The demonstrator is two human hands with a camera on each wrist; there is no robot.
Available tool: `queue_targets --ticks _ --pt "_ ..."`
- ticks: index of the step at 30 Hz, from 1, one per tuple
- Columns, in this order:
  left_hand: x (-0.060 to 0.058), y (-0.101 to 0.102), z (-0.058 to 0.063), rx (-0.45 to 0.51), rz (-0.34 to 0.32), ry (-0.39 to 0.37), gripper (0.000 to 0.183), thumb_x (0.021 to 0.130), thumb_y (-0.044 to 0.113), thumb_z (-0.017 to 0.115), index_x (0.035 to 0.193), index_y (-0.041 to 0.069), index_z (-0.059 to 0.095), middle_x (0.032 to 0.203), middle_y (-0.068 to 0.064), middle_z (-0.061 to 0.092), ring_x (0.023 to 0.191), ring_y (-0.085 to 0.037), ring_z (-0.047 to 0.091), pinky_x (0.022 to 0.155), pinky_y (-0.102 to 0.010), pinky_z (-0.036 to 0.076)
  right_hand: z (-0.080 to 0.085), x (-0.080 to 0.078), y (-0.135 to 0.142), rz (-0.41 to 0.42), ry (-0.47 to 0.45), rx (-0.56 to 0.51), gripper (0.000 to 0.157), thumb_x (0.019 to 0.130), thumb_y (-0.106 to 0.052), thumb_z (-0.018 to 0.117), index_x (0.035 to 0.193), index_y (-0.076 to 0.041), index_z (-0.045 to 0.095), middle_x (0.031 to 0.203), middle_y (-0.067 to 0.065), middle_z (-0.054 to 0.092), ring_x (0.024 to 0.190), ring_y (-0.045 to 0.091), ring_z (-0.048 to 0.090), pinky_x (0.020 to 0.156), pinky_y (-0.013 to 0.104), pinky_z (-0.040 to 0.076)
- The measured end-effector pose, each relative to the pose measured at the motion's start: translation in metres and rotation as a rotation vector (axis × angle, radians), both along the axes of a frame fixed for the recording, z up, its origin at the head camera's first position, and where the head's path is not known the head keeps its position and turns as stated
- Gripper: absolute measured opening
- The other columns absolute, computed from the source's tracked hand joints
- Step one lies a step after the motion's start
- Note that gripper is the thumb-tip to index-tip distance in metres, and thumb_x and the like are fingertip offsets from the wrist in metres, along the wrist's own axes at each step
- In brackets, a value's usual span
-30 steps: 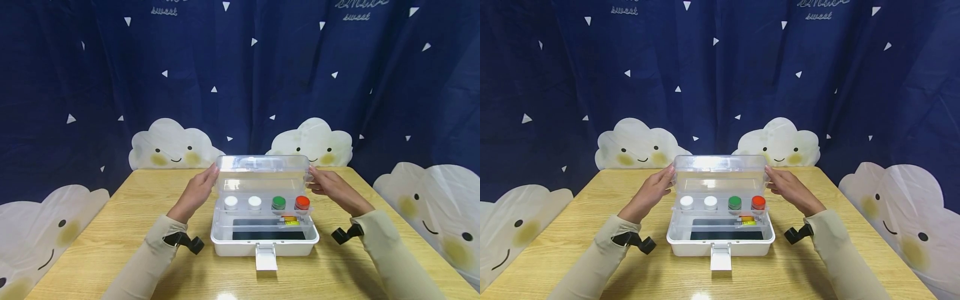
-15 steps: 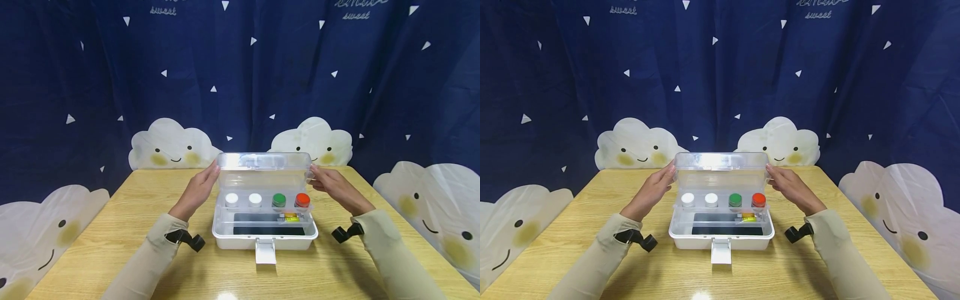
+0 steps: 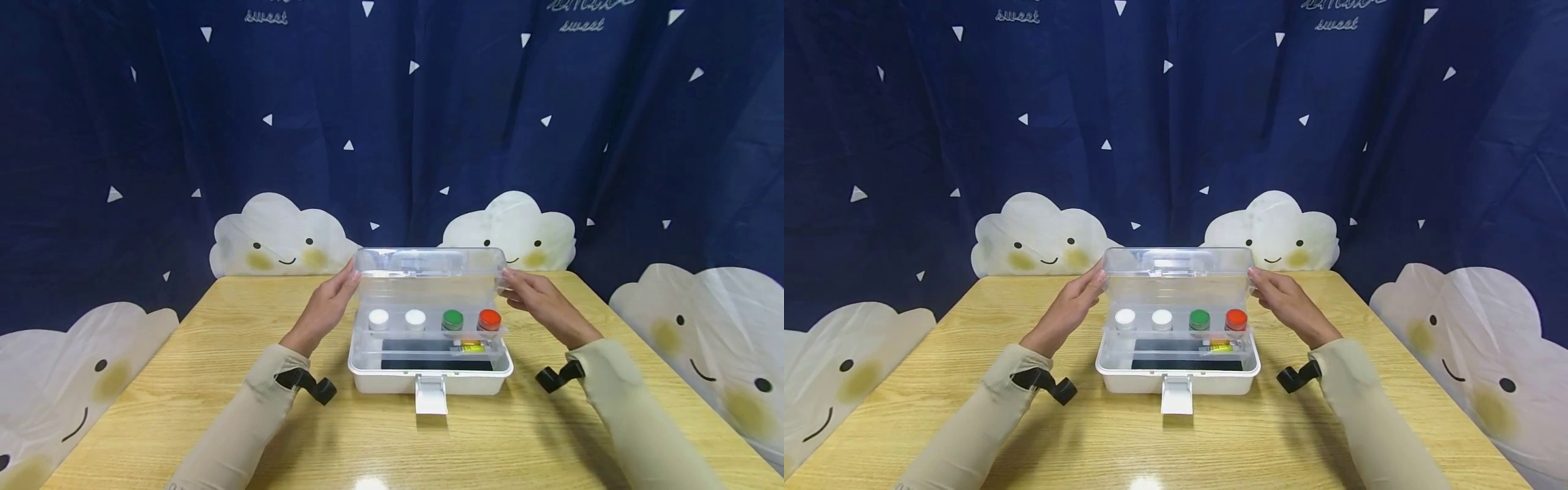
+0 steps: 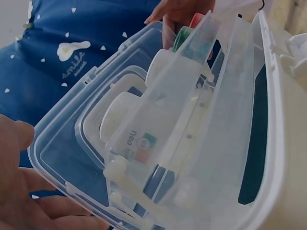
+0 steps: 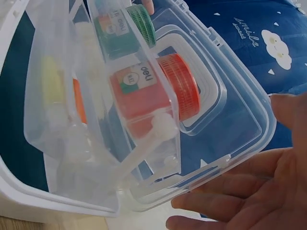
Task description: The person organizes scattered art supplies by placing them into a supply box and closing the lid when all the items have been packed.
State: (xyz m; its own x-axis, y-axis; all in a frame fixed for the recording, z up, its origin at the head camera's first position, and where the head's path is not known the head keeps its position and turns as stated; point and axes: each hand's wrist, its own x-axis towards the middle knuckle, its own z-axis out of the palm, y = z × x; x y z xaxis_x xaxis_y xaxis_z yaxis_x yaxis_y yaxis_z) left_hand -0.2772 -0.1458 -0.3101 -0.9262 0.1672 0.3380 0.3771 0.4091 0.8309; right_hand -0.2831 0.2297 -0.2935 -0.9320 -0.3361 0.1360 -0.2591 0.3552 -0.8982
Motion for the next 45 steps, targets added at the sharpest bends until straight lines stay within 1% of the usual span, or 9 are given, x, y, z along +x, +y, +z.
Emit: queue_targets --ticks 8,10,17,20,24,28,32,38,45 --pt "-0.010 -0.002 -0.009 0.082 -0.080 0.002 0.056 0.092 0.048 0.038 0.141 0.026 0.025 0.143 0.013 0.025 0.131 -0.009 0.023 0.109 -0.032 0.018 -0.009 -0.006 0.004 0.010 0.023 -0.012 0.065 0.092 -0.048 0.037 0.139 -0.002 0.029 0.141 0.016 0.032 0.126 0.034 0.035 0.103 0.049 0.028" --pt "-0.005 -0.002 -0.005 0.098 -0.106 -0.012 0.055 0.093 0.043 0.038 0.142 0.023 0.023 0.145 0.011 0.023 0.132 -0.011 0.022 0.109 -0.034 0.018 -0.011 -0.008 0.005 0.007 0.030 -0.018 0.064 0.092 -0.047 0.039 0.138 -0.003 0.031 0.141 0.014 0.033 0.125 0.033 0.036 0.103 0.049 0.028" --pt "-0.006 -0.005 -0.010 0.136 -0.166 -0.066 0.056 0.093 0.042 0.040 0.143 0.025 0.020 0.146 0.009 0.020 0.132 -0.015 0.022 0.107 -0.038 0.023 -0.017 -0.011 0.006 -0.003 0.057 -0.007 0.061 0.091 -0.047 0.041 0.138 -0.009 0.034 0.139 0.010 0.036 0.123 0.034 0.039 0.102 0.049 0.029" --pt "0.004 -0.004 -0.002 0.136 -0.190 -0.089 0.055 0.095 0.035 0.039 0.144 0.021 0.017 0.148 0.004 0.017 0.132 -0.018 0.023 0.105 -0.041 0.027 -0.019 -0.012 0.007 0.007 0.064 0.004 0.061 0.091 -0.046 0.041 0.140 -0.012 0.030 0.140 0.008 0.035 0.124 0.034 0.038 0.102 0.049 0.029" --pt "0.008 -0.004 0.001 0.125 -0.197 -0.089 0.056 0.096 0.033 0.038 0.144 0.017 0.015 0.149 0.001 0.015 0.132 -0.020 0.023 0.105 -0.041 0.028 -0.020 -0.013 0.007 0.008 0.059 0.009 0.060 0.091 -0.046 0.041 0.141 -0.015 0.028 0.141 0.007 0.034 0.125 0.034 0.037 0.102 0.048 0.030" --pt "-0.001 -0.006 -0.010 0.130 -0.198 -0.089 0.057 0.094 0.037 0.041 0.144 0.022 0.017 0.148 0.005 0.016 0.133 -0.016 0.023 0.106 -0.038 0.025 -0.021 -0.013 0.008 0.009 0.058 0.021 0.060 0.091 -0.046 0.041 0.142 -0.016 0.028 0.141 0.008 0.035 0.125 0.035 0.037 0.102 0.049 0.030" --pt "-0.009 -0.009 -0.020 0.146 -0.193 -0.095 0.059 0.091 0.043 0.045 0.142 0.030 0.020 0.146 0.007 0.022 0.131 -0.016 0.028 0.104 -0.040 0.030 -0.023 -0.012 0.011 0.011 0.070 0.030 0.058 0.092 -0.044 0.042 0.142 -0.018 0.028 0.141 0.007 0.035 0.124 0.032 0.038 0.101 0.050 0.030" --pt "-0.007 -0.009 -0.022 0.202 -0.188 -0.092 0.061 0.087 0.041 0.054 0.141 0.029 0.027 0.139 -0.004 0.039 0.125 -0.016 0.039 0.100 -0.040 0.034 -0.024 -0.009 0.012 -0.009 0.095 0.064 0.055 0.092 -0.038 0.046 0.141 -0.018 0.030 0.139 0.007 0.038 0.123 0.027 0.040 0.098 0.047 0.036" --pt "-0.001 -0.008 -0.020 0.197 -0.157 -0.096 0.059 0.085 0.033 0.060 0.138 0.026 0.033 0.135 -0.008 0.044 0.119 -0.021 0.047 0.099 -0.041 0.036 -0.026 -0.005 0.011 -0.032 0.106 0.082 0.058 0.088 -0.041 0.052 0.138 -0.017 0.034 0.131 0.009 0.047 0.116 0.023 0.048 0.097 0.045 0.039"
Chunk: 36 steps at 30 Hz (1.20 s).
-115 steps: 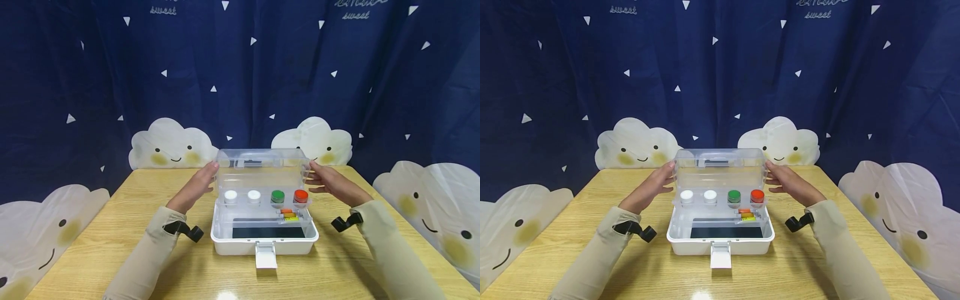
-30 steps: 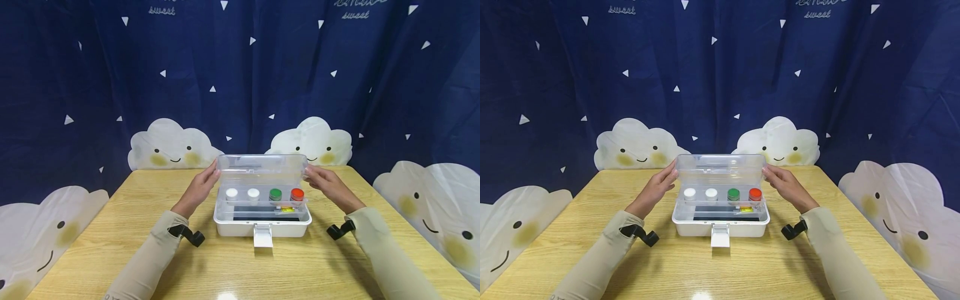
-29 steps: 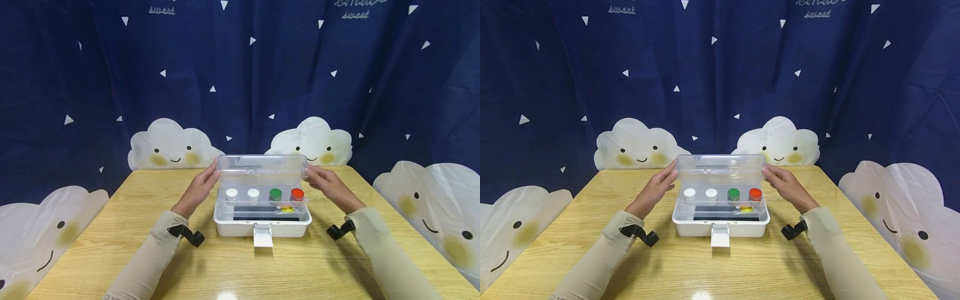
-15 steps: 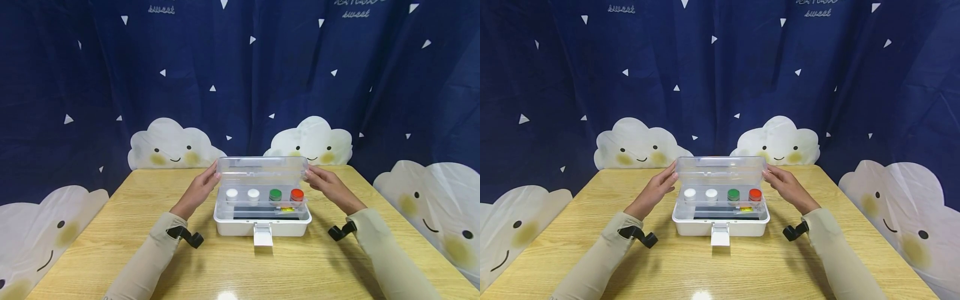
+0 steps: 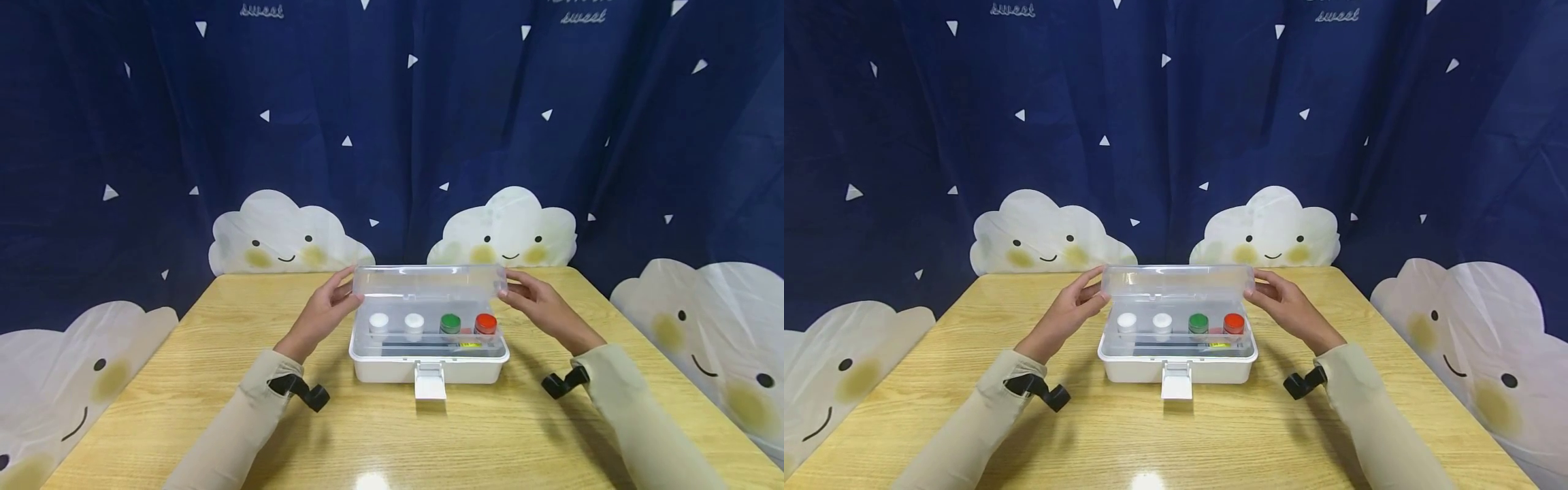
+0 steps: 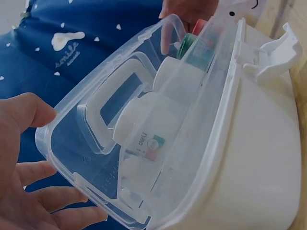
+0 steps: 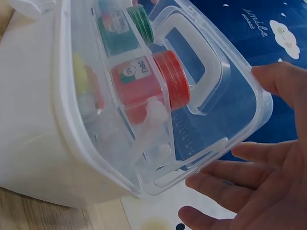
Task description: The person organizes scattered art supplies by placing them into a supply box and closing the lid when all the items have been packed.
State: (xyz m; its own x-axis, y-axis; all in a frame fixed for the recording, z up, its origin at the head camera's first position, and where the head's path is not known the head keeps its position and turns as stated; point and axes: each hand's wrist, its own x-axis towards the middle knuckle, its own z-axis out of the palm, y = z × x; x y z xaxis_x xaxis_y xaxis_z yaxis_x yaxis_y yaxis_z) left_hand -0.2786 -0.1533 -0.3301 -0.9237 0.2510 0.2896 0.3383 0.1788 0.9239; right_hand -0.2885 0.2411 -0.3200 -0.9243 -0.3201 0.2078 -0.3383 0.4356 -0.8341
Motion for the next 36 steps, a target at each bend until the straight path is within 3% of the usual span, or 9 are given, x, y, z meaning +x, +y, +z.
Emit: queue_targets --ticks 15,25,33,36 --pt "0.006 0.000 -0.003 -0.013 0.019 -0.003 0.056 0.082 0.028 0.065 0.131 0.027 0.040 0.133 -0.009 0.046 0.118 -0.020 0.047 0.094 -0.038 0.042 -0.003 0.009 -0.006 -0.032 0.038 0.014 0.056 0.086 -0.040 0.057 0.132 -0.013 0.037 0.122 0.012 0.055 0.108 0.020 0.055 0.091 0.041 0.044" --pt "0.027 0.005 0.017 -0.042 0.004 0.000 0.055 0.084 0.019 0.062 0.133 0.015 0.037 0.134 -0.016 0.042 0.120 -0.027 0.044 0.094 -0.040 0.042 -0.004 0.011 -0.006 -0.026 0.048 0.004 0.055 0.086 -0.038 0.057 0.131 -0.014 0.038 0.120 0.011 0.057 0.106 0.018 0.056 0.089 0.036 0.046" --pt "0.011 -0.002 0.001 -0.085 0.003 0.017 0.061 0.077 0.031 0.070 0.130 0.031 0.042 0.131 -0.006 0.048 0.117 -0.022 0.048 0.092 -0.042 0.043 -0.005 0.011 -0.004 0.010 0.048 -0.023 0.055 0.085 -0.034 0.060 0.131 -0.015 0.039 0.119 0.012 0.057 0.105 0.018 0.057 0.086 0.032 0.048" --pt "0.011 -0.002 0.003 -0.128 0.020 0.026 0.061 0.076 0.034 0.071 0.130 0.034 0.043 0.131 -0.002 0.048 0.117 -0.022 0.048 0.092 -0.044 0.043 -0.005 0.010 -0.002 0.025 0.050 -0.030 0.054 0.084 -0.033 0.061 0.131 -0.015 0.039 0.119 0.013 0.057 0.104 0.019 0.058 0.085 0.032 0.049"
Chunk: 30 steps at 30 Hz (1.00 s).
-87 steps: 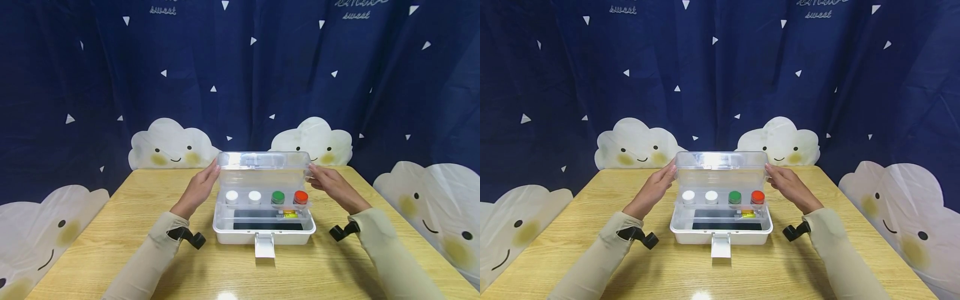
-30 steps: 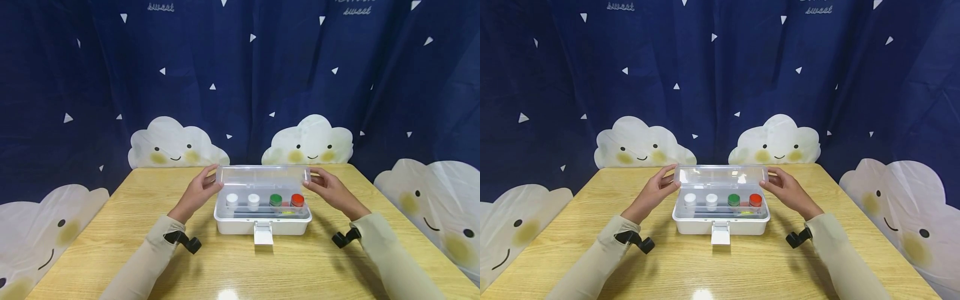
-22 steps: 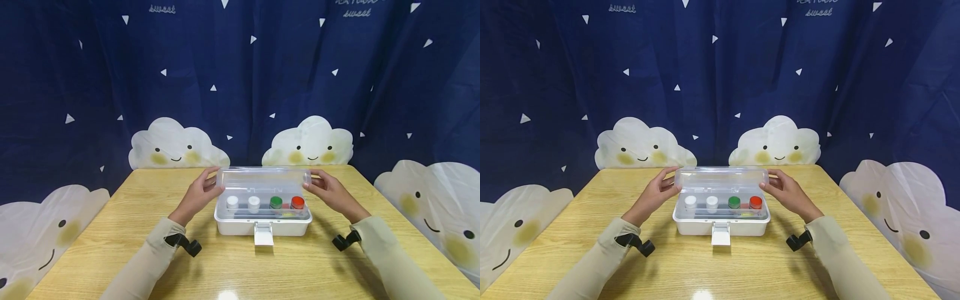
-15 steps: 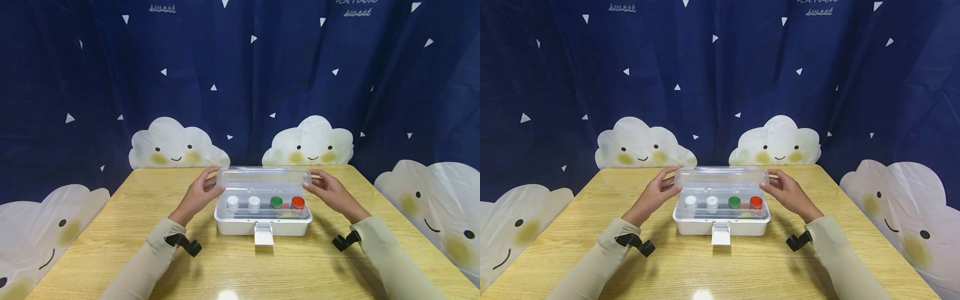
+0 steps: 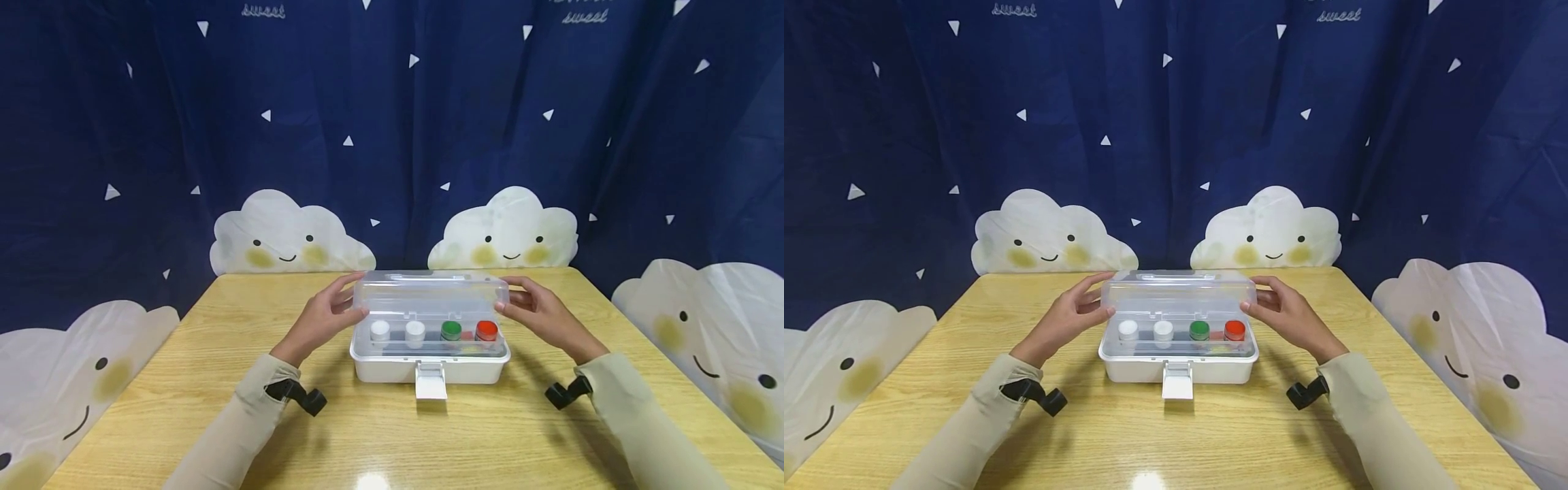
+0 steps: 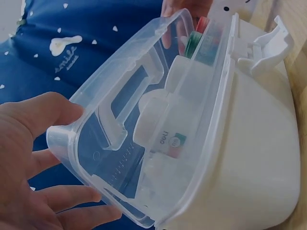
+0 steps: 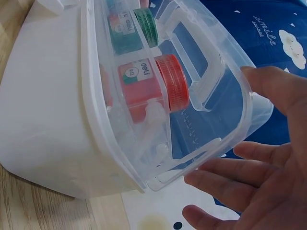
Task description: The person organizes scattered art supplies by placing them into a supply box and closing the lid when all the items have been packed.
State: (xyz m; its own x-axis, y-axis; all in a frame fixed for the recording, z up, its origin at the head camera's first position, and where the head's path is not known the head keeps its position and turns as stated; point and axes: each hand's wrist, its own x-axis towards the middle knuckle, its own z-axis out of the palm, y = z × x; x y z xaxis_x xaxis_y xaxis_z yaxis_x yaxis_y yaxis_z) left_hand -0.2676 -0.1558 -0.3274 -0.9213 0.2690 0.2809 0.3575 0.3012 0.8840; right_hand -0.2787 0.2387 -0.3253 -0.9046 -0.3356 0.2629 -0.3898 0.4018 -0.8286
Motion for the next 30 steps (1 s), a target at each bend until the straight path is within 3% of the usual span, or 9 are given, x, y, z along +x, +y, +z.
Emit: queue_targets --ticks 8,14,23,30 --pt "-0.004 -0.002 -0.002 -0.049 0.019 0.030 0.058 0.074 0.037 0.071 0.127 0.028 0.048 0.128 -0.003 0.051 0.113 -0.025 0.052 0.087 -0.039 0.047 0.000 0.003 0.003 -0.005 -0.039 0.024 0.060 0.081 -0.034 0.065 0.132 -0.016 0.039 0.121 0.014 0.055 0.110 0.026 0.054 0.082 0.031 0.051" --pt "-0.004 -0.005 0.000 -0.088 0.033 0.007 0.056 0.072 0.039 0.073 0.123 0.031 0.050 0.128 -0.004 0.051 0.111 -0.024 0.053 0.084 -0.038 0.049 0.001 0.002 0.005 0.033 -0.028 0.014 0.061 0.081 -0.030 0.066 0.133 -0.013 0.038 0.122 0.017 0.054 0.110 0.029 0.053 0.081 0.031 0.051" --pt "-0.003 -0.008 0.003 -0.101 -0.004 -0.004 0.055 0.071 0.036 0.074 0.121 0.030 0.052 0.126 -0.004 0.052 0.108 -0.024 0.055 0.083 -0.038 0.050 0.003 0.003 0.009 0.062 -0.019 0.105 0.059 0.082 -0.033 0.064 0.135 -0.027 0.039 0.125 0.013 0.053 0.111 0.029 0.053 0.083 0.037 0.050" --pt "-0.001 -0.010 0.006 -0.144 -0.014 -0.001 0.054 0.071 0.036 0.074 0.119 0.028 0.053 0.125 0.001 0.052 0.105 -0.023 0.057 0.081 -0.038 0.051 0.004 0.004 0.011 0.104 -0.011 0.105 0.056 0.081 -0.029 0.065 0.133 -0.024 0.043 0.121 0.012 0.056 0.107 0.028 0.055 0.081 0.033 0.051"
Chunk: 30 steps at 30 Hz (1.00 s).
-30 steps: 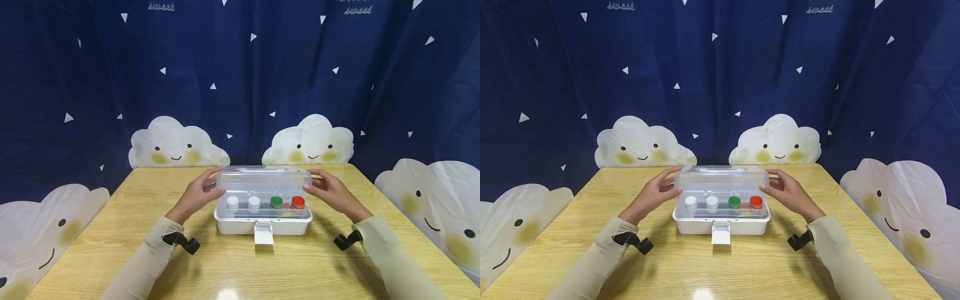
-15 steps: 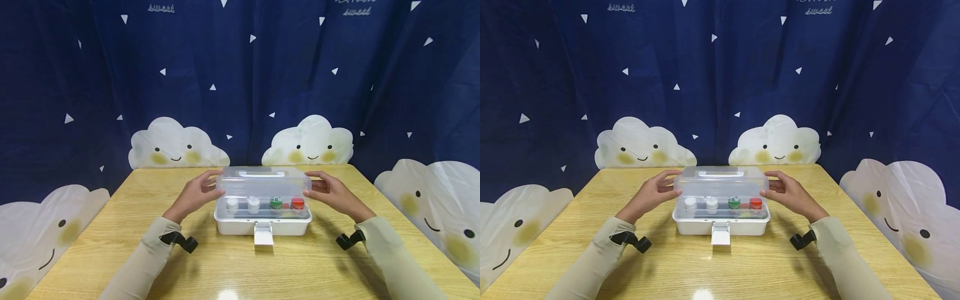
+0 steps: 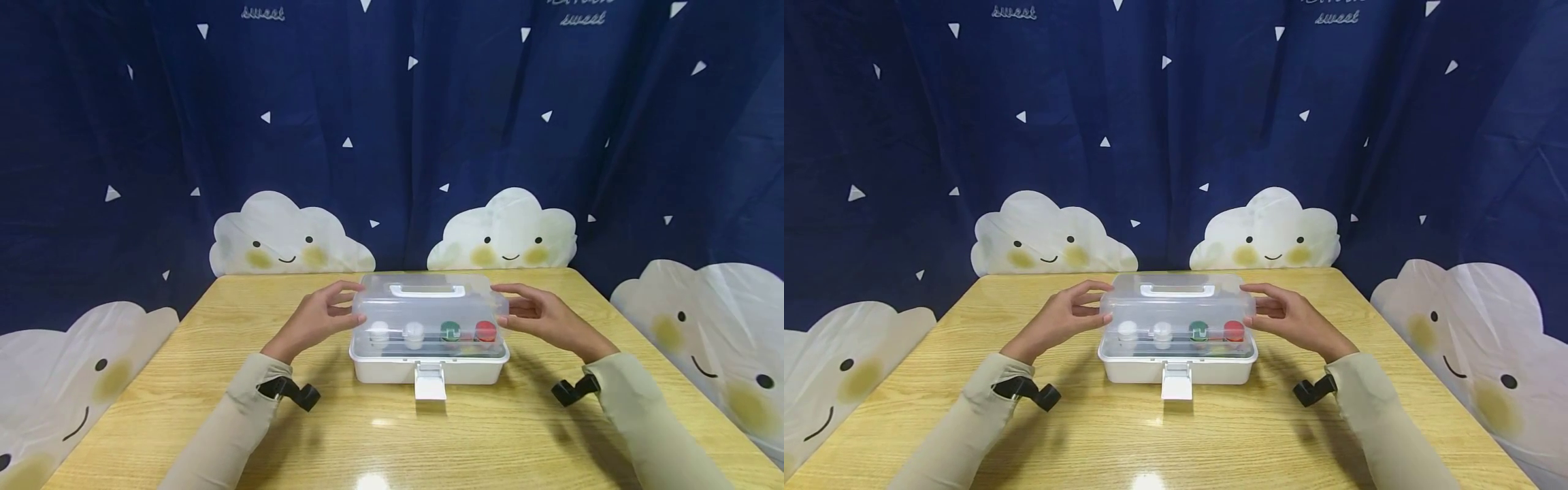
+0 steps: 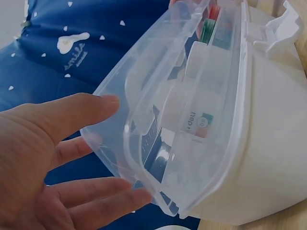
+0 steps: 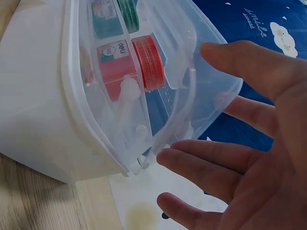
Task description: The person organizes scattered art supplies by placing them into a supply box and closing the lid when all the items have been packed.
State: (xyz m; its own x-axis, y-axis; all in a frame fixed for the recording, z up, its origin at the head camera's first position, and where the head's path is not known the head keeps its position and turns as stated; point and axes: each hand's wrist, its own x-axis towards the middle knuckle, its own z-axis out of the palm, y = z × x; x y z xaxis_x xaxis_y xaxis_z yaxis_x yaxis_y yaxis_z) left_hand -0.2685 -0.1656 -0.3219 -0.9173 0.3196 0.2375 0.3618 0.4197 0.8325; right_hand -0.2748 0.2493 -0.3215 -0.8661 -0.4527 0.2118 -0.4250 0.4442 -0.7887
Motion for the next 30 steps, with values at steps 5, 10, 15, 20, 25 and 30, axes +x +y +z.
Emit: queue_targets --ticks 5,10,15,20,25,30 --pt "0.0006 -0.0008 0.0012 -0.024 -0.003 0.001 0.053 0.069 0.037 0.075 0.117 0.028 0.054 0.126 0.001 0.051 0.103 -0.023 0.058 0.080 -0.039 0.051 -0.0003 0.0003 0.0023 0.016 -0.009 0.013 0.055 0.081 -0.028 0.066 0.131 -0.025 0.044 0.123 0.011 0.054 0.107 0.028 0.056 0.081 0.032 0.051" --pt "0.0016 -0.0015 0.0014 -0.036 -0.016 -0.002 0.051 0.069 0.035 0.076 0.115 0.028 0.055 0.121 -0.003 0.055 0.097 -0.023 0.061 0.077 -0.038 0.052 0.0001 0.0013 0.0031 0.021 -0.030 0.013 0.054 0.080 -0.028 0.067 0.129 -0.025 0.046 0.125 0.010 0.053 0.109 0.028 0.055 0.081 0.032 0.051" --pt "0.0035 -0.0015 0.0023 -0.041 -0.018 -0.022 0.050 0.069 0.034 0.076 0.114 0.028 0.055 0.119 -0.006 0.055 0.097 -0.023 0.061 0.076 -0.038 0.052 -0.0002 0.0023 0.0033 0.021 -0.042 0.019 0.052 0.079 -0.028 0.068 0.127 -0.025 0.048 0.126 0.009 0.052 0.110 0.028 0.053 0.082 0.032 0.051" --pt "0.0041 -0.0013 0.0029 -0.070 -0.003 -0.041 0.049 0.068 0.035 0.077 0.112 0.030 0.056 0.119 -0.005 0.054 0.097 -0.022 0.061 0.076 -0.038 0.052 -0.0003 0.0016 0.0038 0.024 -0.061 0.029 0.050 0.079 -0.027 0.068 0.126 -0.026 0.049 0.125 0.010 0.053 0.109 0.026 0.054 0.082 0.033 0.051" --pt "0.0033 -0.0015 0.0020 -0.095 -0.010 -0.050 0.051 0.067 0.036 0.078 0.112 0.030 0.056 0.119 -0.004 0.053 0.096 -0.022 0.061 0.075 -0.036 0.053 -0.0005 0.0006 0.0052 0.033 -0.081 0.039 0.049 0.079 -0.026 0.068 0.125 -0.024 0.050 0.125 0.011 0.053 0.109 0.028 0.054 0.082 0.034 0.051" --pt "0.0027 -0.0016 0.0007 -0.121 -0.020 -0.046 0.051 0.065 0.035 0.079 0.111 0.031 0.056 0.118 -0.004 0.053 0.097 -0.021 0.061 0.074 -0.034 0.053 0.0013 0.0026 0.0053 0.027 -0.100 0.062 0.048 0.079 -0.027 0.068 0.124 -0.025 0.051 0.126 0.011 0.052 0.110 0.029 0.054 0.082 0.035 0.051"
